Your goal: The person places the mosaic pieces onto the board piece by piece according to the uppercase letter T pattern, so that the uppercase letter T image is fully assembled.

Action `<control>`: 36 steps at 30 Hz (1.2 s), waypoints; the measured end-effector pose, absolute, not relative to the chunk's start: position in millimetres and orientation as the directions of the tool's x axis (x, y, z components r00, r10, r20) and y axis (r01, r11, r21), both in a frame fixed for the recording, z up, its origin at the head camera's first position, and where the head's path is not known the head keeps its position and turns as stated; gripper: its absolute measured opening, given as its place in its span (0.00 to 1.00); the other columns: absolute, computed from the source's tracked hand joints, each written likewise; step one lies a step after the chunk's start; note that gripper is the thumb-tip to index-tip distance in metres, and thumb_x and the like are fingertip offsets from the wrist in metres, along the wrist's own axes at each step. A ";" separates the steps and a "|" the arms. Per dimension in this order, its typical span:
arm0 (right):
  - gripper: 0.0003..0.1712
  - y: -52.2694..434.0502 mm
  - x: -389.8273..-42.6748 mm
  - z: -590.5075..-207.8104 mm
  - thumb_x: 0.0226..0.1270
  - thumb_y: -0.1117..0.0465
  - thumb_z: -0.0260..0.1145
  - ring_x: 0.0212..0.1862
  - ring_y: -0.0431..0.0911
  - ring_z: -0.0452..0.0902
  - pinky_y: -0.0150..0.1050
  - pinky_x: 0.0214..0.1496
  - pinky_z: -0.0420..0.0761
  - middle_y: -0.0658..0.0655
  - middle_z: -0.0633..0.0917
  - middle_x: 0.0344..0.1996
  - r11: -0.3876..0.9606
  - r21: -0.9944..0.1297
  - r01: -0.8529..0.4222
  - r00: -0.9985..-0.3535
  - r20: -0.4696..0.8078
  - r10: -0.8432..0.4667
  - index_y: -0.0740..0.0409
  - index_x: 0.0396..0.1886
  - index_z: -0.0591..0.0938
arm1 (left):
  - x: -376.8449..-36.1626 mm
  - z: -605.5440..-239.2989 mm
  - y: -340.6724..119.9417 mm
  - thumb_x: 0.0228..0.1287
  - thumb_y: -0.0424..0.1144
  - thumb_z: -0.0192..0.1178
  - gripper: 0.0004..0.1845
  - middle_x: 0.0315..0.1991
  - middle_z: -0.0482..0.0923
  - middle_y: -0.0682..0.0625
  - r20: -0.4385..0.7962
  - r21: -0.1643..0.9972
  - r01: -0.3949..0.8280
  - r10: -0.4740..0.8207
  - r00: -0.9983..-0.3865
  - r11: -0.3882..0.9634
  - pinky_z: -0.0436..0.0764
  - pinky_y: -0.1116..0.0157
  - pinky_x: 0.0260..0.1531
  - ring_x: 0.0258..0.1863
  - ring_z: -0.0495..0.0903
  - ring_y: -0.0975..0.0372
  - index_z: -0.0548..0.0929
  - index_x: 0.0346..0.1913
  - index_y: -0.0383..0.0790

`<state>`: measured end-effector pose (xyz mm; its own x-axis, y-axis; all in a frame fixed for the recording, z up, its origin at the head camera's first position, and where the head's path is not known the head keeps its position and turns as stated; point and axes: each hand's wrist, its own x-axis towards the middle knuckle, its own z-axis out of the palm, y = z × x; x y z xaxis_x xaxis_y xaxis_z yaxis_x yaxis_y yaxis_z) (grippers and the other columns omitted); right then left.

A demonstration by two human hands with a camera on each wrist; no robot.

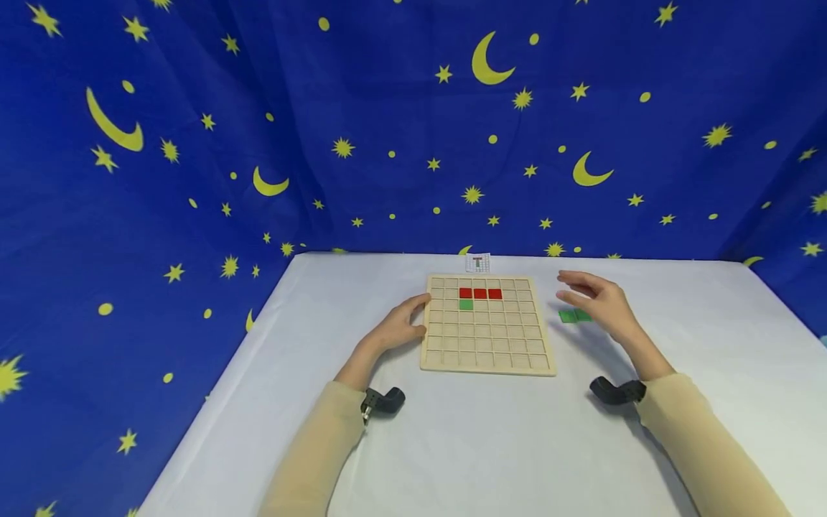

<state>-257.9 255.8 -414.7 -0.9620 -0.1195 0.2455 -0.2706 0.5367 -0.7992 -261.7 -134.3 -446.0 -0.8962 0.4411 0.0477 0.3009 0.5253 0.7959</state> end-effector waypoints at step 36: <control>0.19 110.3 -294.5 -451.6 0.57 0.62 0.71 0.47 0.51 0.80 0.43 0.48 0.81 0.59 0.83 0.47 0.484 -0.783 -0.390 -0.911 0.252 -0.326 0.62 0.49 0.83 | -263.3 -442.0 -137.9 0.55 0.25 0.59 0.38 0.70 0.58 0.40 0.032 0.797 0.292 0.446 -0.895 0.529 0.57 0.63 0.67 0.69 0.56 0.53 0.58 0.70 0.30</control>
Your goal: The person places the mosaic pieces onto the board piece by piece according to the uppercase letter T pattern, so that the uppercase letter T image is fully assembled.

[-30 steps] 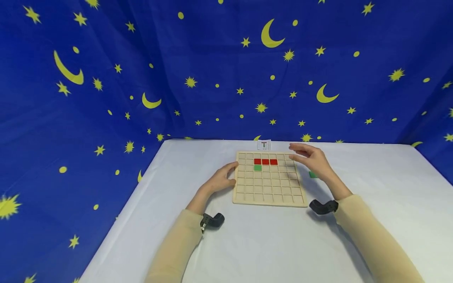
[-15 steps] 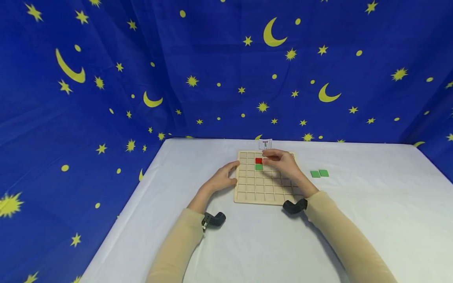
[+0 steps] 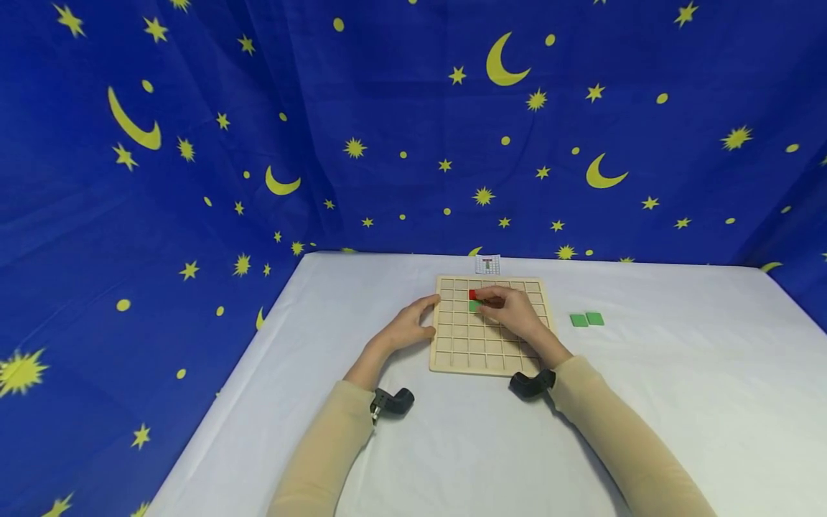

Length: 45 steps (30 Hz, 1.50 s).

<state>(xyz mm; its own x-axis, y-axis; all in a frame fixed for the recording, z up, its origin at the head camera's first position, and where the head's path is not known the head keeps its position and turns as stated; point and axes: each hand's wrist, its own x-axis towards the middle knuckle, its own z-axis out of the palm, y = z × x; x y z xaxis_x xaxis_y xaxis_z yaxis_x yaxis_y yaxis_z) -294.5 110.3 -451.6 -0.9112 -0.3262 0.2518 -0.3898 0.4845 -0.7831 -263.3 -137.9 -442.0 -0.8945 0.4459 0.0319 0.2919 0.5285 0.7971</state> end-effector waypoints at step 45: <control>0.19 107.8 -297.3 -455.1 0.56 0.66 0.70 0.42 0.49 0.78 0.43 0.44 0.81 0.56 0.82 0.39 0.523 -0.657 -0.542 -0.836 0.361 -0.413 0.63 0.49 0.81 | -263.6 -442.6 -136.2 0.55 0.25 0.58 0.39 0.70 0.57 0.40 0.022 0.804 0.277 0.439 -0.898 0.526 0.58 0.64 0.67 0.69 0.57 0.53 0.57 0.71 0.31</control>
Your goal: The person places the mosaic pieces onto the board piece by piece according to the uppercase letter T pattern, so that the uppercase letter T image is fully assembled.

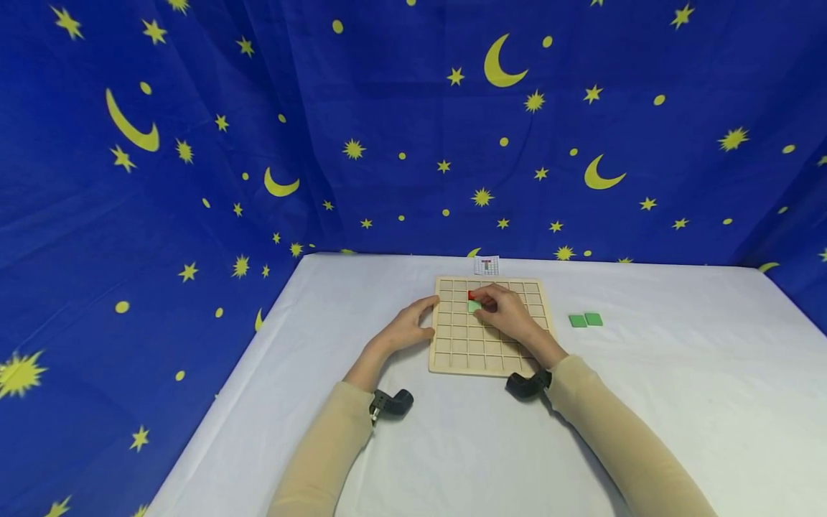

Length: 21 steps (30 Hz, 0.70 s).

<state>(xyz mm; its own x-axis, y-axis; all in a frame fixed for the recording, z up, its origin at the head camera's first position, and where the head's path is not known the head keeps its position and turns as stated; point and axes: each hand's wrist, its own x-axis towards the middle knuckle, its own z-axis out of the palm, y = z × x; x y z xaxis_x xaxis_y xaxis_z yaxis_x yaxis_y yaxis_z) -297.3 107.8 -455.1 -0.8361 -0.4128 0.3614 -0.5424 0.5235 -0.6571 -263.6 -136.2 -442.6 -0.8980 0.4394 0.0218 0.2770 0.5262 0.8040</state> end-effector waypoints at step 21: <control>0.17 105.2 -298.1 -454.4 0.55 0.67 0.71 0.41 0.50 0.80 0.44 0.44 0.82 0.57 0.84 0.40 0.524 -0.663 -0.534 -0.842 0.364 -0.398 0.63 0.45 0.81 | -263.7 -443.0 -135.2 0.53 0.24 0.58 0.40 0.70 0.57 0.40 0.021 0.787 0.283 0.435 -0.900 0.548 0.58 0.64 0.67 0.69 0.57 0.53 0.57 0.71 0.31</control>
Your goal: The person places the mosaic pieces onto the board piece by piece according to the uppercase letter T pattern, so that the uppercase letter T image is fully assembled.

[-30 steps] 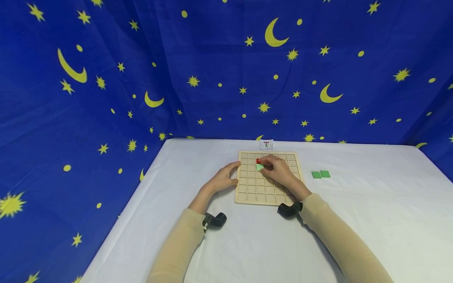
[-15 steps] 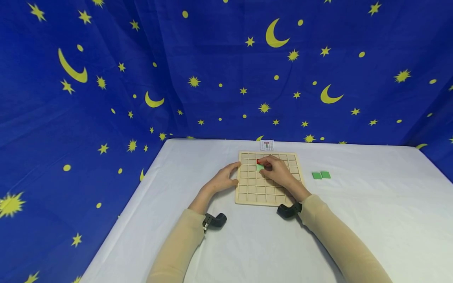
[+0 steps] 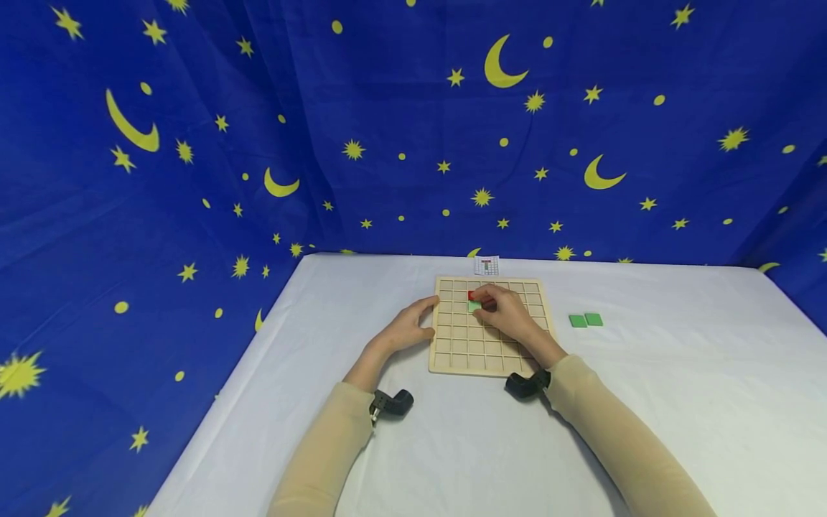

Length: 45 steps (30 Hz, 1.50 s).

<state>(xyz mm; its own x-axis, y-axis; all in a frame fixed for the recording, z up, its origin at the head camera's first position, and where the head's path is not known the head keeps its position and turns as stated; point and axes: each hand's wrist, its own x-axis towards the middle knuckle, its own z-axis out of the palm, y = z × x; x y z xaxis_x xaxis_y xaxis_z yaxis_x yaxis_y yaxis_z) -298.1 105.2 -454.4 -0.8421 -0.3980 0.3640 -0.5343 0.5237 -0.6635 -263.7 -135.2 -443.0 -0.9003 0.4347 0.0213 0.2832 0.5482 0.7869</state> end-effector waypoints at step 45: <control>0.19 110.5 -293.1 -435.8 0.60 0.66 0.68 0.45 0.52 0.80 0.41 0.47 0.81 0.60 0.83 0.45 0.448 -0.804 -0.390 -0.914 0.281 -0.292 0.66 0.51 0.79 | -265.1 -443.2 -136.2 0.54 0.25 0.59 0.39 0.70 0.57 0.40 0.025 0.786 0.291 0.442 -0.897 0.546 0.58 0.63 0.67 0.69 0.57 0.52 0.58 0.70 0.31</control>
